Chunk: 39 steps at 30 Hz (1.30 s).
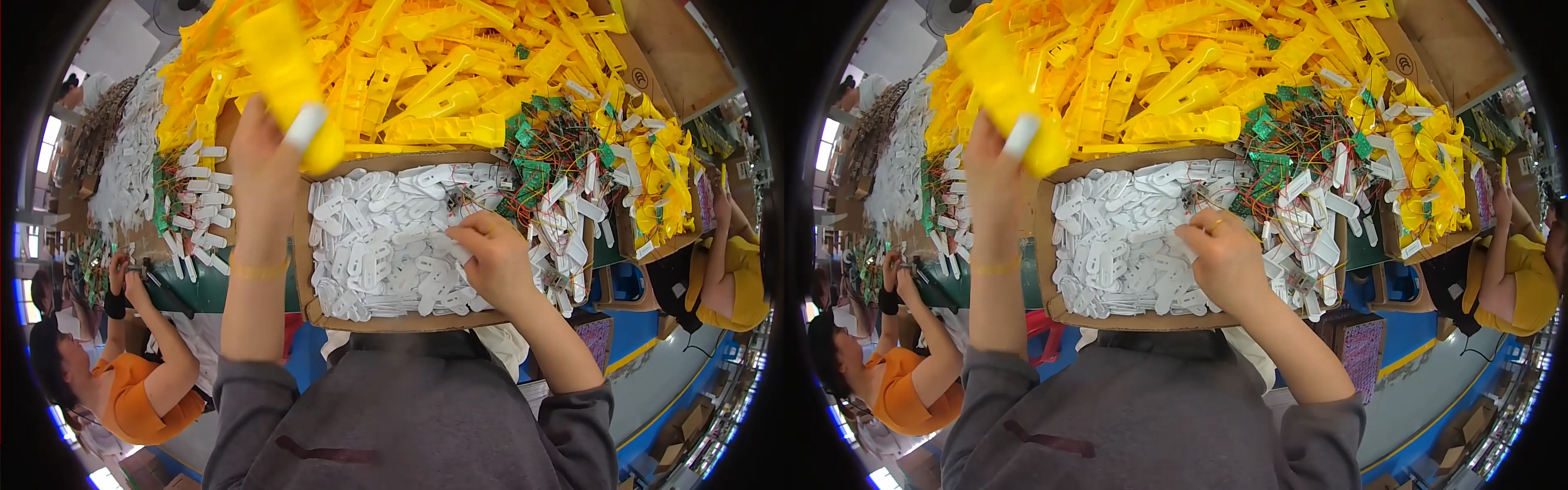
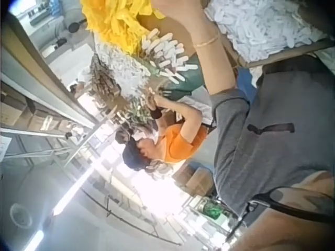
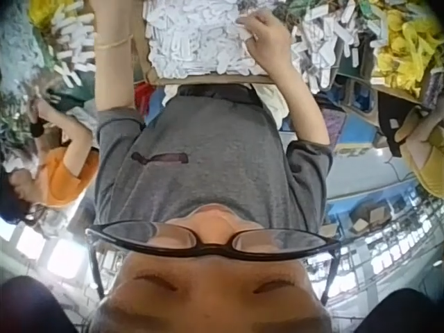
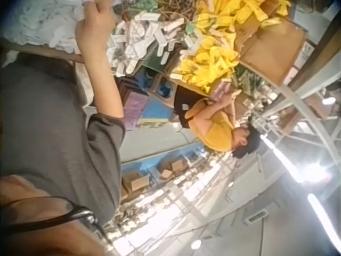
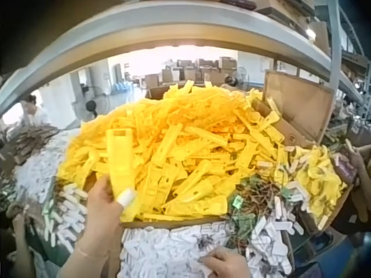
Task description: Assembling internal circuit boards and white plastic components into yellow lighting housings.
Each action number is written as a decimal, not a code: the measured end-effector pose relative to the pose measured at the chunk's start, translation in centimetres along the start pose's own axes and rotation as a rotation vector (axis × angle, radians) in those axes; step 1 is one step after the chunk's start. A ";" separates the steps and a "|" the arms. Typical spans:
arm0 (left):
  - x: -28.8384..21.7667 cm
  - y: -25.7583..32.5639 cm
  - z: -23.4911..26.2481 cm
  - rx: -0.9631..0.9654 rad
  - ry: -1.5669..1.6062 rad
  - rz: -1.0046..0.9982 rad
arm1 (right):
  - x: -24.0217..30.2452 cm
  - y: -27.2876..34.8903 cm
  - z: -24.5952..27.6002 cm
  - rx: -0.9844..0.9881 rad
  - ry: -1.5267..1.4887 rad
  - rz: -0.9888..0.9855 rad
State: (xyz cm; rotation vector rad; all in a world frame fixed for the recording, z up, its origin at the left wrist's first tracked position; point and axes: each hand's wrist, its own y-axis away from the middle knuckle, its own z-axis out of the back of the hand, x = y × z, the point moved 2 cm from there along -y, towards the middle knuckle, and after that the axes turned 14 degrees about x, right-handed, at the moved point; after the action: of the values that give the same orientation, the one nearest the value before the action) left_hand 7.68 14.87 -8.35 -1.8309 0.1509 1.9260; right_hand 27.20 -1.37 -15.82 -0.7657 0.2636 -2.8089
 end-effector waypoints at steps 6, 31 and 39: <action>3.2 11.1 -2.2 0.114 0.781 0.519 | 0.3 -0.7 -2.5 0.380 0.363 0.068; 3.1 15.8 -5.1 0.509 0.370 0.465 | 4.2 -2.4 1.5 0.617 -0.651 0.088; 3.5 15.1 -3.5 0.176 0.502 0.567 | -1.4 -4.6 2.4 0.128 0.188 -0.014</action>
State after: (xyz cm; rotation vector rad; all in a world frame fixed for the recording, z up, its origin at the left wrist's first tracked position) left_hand 4.77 1.06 -15.69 -2.2717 1.0655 1.6489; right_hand 28.85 3.14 -13.43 -0.4786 0.1066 -2.8805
